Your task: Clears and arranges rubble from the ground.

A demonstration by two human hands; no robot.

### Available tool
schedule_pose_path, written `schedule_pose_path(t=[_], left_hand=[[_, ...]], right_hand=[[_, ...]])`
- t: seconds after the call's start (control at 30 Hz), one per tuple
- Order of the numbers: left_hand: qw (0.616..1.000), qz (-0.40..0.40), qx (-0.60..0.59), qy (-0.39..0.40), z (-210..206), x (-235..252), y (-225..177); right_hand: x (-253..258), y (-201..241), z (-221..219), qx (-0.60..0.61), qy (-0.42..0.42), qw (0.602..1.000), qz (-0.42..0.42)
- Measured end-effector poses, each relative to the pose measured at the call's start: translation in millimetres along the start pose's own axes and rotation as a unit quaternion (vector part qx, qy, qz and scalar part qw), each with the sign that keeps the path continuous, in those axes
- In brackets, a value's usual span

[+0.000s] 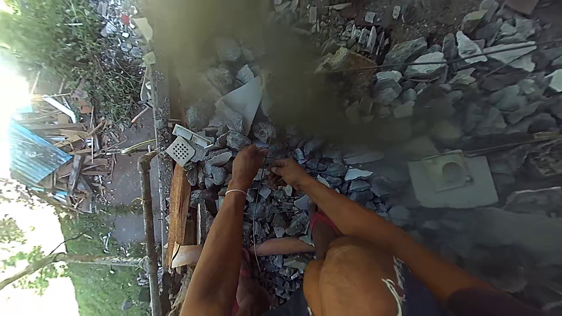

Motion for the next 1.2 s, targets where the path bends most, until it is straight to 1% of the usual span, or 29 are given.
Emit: schedule_pose_path(t=[0.07,0.13,0.2,0.27,0.3,0.33,0.43,0.53,0.57,0.63,0.7,0.77,0.8,0.83,0.87,0.9,0.93,1.0,1.07,1.1,1.13,1.17,1.2], left_hand=[[0.996,0.033,-0.064,-0.054,6,-8,2],[0.979,0.112,-0.11,-0.127,4,-23,3],[0.942,0.219,-0.179,-0.181,-9,-40,2],[0.897,0.285,-0.269,-0.203,-29,-49,2],[0.883,0.292,-0.3,-0.211,-37,-51,-1],[0.882,0.284,-0.309,-0.216,-42,-51,-4],[0.898,0.252,-0.286,-0.221,-43,-52,-12],[0.884,0.257,-0.33,-0.21,-41,-53,-11],[0.878,0.26,-0.337,-0.217,-39,-54,-12],[0.87,0.269,-0.31,-0.274,-32,-60,-19],[0.848,0.281,-0.291,-0.342,-26,-69,-37],[0.819,0.307,-0.334,-0.351,-29,-71,-60],[0.805,0.316,-0.361,-0.35,-33,-70,-70],[0.798,0.32,-0.371,-0.351,-38,-69,-77],[0.805,0.314,-0.356,-0.357,-43,-70,-84],[0.824,0.293,-0.314,-0.369,-48,-71,-89],[0.846,0.262,-0.258,-0.386,-53,-71,-92],[0.874,0.214,-0.164,-0.404,-62,-75,-93],[0.881,0.207,-0.108,-0.411,-59,-77,-87],[0.881,0.216,-0.102,-0.408,-54,-77,-83],[0.88,0.234,-0.117,-0.396,-48,-77,-76],[0.875,0.263,-0.165,-0.371,-41,-76,-68],[0.863,0.296,-0.243,-0.329,-33,-75,-60]], right_hand=[[-2,4,-2,-0.013,-0.012,1.0,0.003],[-3,3,-1,-0.019,-0.017,1.0,0.011],[-2,1,0,-0.029,-0.016,0.999,0.02],[-2,1,0,-0.04,-0.02,0.999,0.028],[-2,2,1,-0.046,-0.023,0.998,0.031],[-3,4,1,-0.053,-0.025,0.998,0.033],[-6,5,3,-0.066,-0.022,0.997,0.039],[-5,1,4,-0.062,-0.025,0.997,0.047],[-3,-1,3,-0.071,-0.033,0.996,0.052],[4,1,3,-0.146,-0.062,0.986,0.059],[7,9,5,-0.277,-0.089,0.955,0.047],[-3,30,10,-0.404,-0.101,0.908,0.054],[-14,45,12,-0.454,-0.124,0.877,0.093],[-25,62,13,-0.478,-0.158,0.851,0.151],[-34,77,15,-0.488,-0.192,0.825,0.208],[-36,91,17,-0.494,-0.219,0.806,0.241],[-33,102,18,-0.495,-0.237,0.799,0.246],[-22,106,21,-0.481,-0.254,0.82,0.176],[-10,102,23,-0.436,-0.246,0.859,0.108],[-5,97,22,-0.393,-0.229,0.886,0.093],[-3,91,20,-0.34,-0.201,0.915,0.085],[-2,85,18,-0.287,-0.171,0.939,0.085],[-2,82,18,-0.247,-0.144,0.954,0.088]])
Point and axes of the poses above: each hand's wrist, its own x-axis towards the middle knuckle, its own z-axis out of the back of the hand, y = z × x, the point moved 3 cm from there along x, towards the middle knuckle, and after that the axes turned 11 degrees about -z, right-handed, at the moved point
